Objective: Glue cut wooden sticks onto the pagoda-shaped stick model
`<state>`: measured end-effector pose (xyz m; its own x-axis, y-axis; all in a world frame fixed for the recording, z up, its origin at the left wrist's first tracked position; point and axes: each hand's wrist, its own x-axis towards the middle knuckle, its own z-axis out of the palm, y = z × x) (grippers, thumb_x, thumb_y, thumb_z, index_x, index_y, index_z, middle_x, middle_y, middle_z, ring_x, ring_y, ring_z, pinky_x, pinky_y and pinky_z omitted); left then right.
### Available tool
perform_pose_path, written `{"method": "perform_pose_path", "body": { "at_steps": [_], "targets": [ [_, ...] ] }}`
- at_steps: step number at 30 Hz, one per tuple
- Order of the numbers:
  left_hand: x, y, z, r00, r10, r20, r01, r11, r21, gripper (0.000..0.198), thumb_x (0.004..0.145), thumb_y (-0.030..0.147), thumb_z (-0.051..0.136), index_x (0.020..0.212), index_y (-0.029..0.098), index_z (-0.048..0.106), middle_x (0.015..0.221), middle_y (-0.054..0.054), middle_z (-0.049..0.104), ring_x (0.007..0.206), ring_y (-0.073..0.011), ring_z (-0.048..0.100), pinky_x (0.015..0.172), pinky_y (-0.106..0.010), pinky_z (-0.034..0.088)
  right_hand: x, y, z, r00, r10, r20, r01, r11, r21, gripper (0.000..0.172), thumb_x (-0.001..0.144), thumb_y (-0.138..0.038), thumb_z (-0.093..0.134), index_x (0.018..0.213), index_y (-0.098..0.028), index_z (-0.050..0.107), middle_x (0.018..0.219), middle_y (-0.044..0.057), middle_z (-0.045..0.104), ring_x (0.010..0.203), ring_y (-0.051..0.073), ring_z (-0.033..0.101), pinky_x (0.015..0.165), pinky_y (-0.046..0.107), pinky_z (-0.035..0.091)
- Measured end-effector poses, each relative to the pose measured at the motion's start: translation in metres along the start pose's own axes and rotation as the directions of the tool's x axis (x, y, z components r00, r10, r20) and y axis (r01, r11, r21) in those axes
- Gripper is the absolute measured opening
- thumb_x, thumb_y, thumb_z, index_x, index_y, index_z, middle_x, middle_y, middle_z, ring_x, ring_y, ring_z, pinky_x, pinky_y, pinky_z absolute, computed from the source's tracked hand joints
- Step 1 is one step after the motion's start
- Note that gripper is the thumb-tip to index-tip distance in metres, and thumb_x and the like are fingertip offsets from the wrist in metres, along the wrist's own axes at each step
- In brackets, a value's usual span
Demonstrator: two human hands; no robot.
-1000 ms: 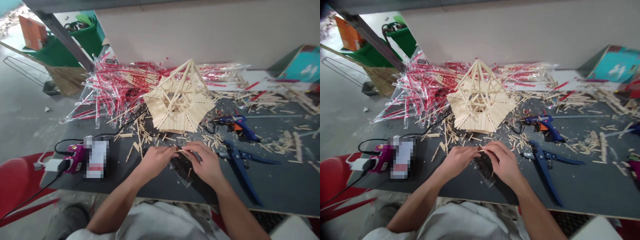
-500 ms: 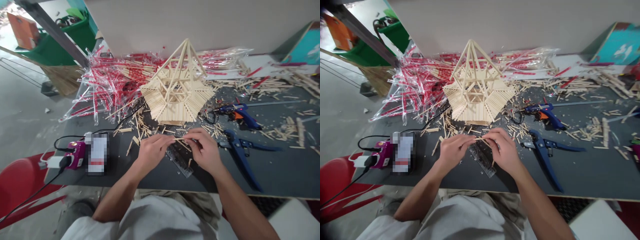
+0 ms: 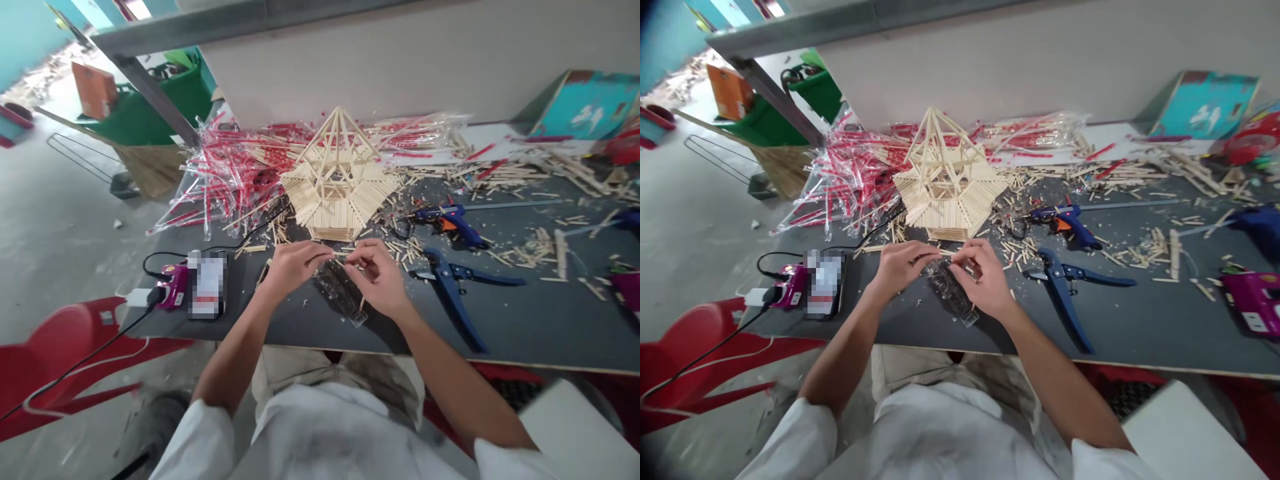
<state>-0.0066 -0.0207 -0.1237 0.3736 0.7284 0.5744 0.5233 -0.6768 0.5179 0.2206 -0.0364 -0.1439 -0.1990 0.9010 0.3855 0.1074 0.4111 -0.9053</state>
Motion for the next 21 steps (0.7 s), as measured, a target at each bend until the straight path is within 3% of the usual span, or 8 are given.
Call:
{"method": "perform_pose_path", "body": {
  "at_steps": [9,11,12,14,16,17,19,21],
  "targets": [
    [-0.014,-0.005,0.025,0.999,-0.04,0.0,0.04,0.998,-0.041,0.014,0.1,0.031,0.07,0.099,0.024,0.081,0.092,-0.002,0.083,0.078,-0.0124,0.076,0.075,-0.023,0.057,0.002,0.021,0.0,0.993,0.007,0.12,-0.005,1.0,-0.014,0.012,0.104,-0.031,0.061,0.11,-0.026,0.069,0.104,0.003,0.064,0.083,0.015,0.069,0.076,0.033,0.057],
    [-0.014,-0.005,0.03,0.991,-0.131,-0.025,0.131,0.991,-0.004,0.02,0.098,0.038,0.073,0.088,0.022,0.081,0.082,-0.001,0.08,0.07,-0.0117,0.072,0.07,-0.023,0.054,0.004,0.026,0.0,0.995,0.006,0.101,-0.002,0.999,-0.033,0.013,0.104,-0.034,0.061,0.107,-0.025,0.07,0.102,0.004,0.065,0.081,0.016,0.07,0.075,0.033,0.058],
    [-0.013,-0.005,0.031,0.97,-0.226,-0.093,0.228,0.974,0.014,0.026,0.095,0.042,0.075,0.08,0.021,0.079,0.074,0.0,0.077,0.065,-0.0113,0.069,0.067,-0.023,0.052,0.004,0.028,0.0,0.997,0.01,0.076,-0.006,0.999,-0.052,0.015,0.104,-0.036,0.061,0.106,-0.024,0.07,0.101,0.004,0.066,0.08,0.016,0.07,0.073,0.033,0.058],
    [-0.011,-0.007,0.031,0.861,-0.437,-0.26,0.448,0.894,-0.021,0.034,0.088,0.049,0.08,0.076,0.019,0.073,0.067,0.001,0.072,0.059,-0.0108,0.064,0.062,-0.023,0.049,0.005,0.031,0.0,1.0,0.023,0.018,-0.021,0.996,-0.083,0.018,0.103,-0.039,0.061,0.104,-0.023,0.07,0.1,0.005,0.067,0.076,0.017,0.07,0.071,0.034,0.058],
    [-0.008,-0.012,0.03,0.739,-0.59,-0.326,0.588,0.8,-0.116,0.036,0.081,0.05,0.085,0.091,0.018,0.071,0.079,-0.001,0.075,0.061,-0.0109,0.065,0.062,-0.023,0.05,0.005,0.032,0.0,1.0,0.021,-0.02,-0.023,0.993,-0.115,0.02,0.103,-0.041,0.061,0.102,-0.022,0.069,0.1,0.006,0.068,0.073,0.017,0.07,0.07,0.035,0.059],
    [-0.005,-0.016,0.03,0.71,-0.633,-0.308,0.62,0.77,-0.153,0.043,0.077,0.048,0.088,0.101,0.017,0.07,0.089,-0.004,0.077,0.063,-0.0112,0.067,0.063,-0.024,0.052,0.005,0.032,0.0,1.0,0.006,-0.029,-0.011,0.989,-0.146,0.02,0.103,-0.041,0.061,0.102,-0.022,0.069,0.1,0.006,0.069,0.074,0.017,0.069,0.07,0.035,0.058],
    [0.001,-0.024,0.031,0.699,-0.671,-0.247,0.651,0.74,-0.169,0.051,0.074,0.047,0.09,0.108,0.017,0.067,0.097,-0.008,0.078,0.067,-0.0134,0.07,0.066,-0.026,0.054,0.005,0.031,0.0,0.999,-0.038,-0.026,0.031,0.976,-0.215,0.019,0.103,-0.038,0.06,0.102,-0.022,0.069,0.1,0.007,0.07,0.078,0.018,0.069,0.072,0.035,0.058],
    [0.008,-0.03,0.033,0.706,-0.671,-0.226,0.666,0.738,-0.111,0.041,0.078,0.048,0.085,0.099,0.017,0.07,0.092,-0.01,0.079,0.071,-0.0174,0.073,0.068,-0.029,0.055,0.004,0.029,0.001,0.997,-0.08,-0.012,0.074,0.96,-0.27,0.018,0.103,-0.035,0.059,0.101,-0.022,0.07,0.098,0.007,0.07,0.083,0.019,0.068,0.075,0.035,0.057]
  ]
}}
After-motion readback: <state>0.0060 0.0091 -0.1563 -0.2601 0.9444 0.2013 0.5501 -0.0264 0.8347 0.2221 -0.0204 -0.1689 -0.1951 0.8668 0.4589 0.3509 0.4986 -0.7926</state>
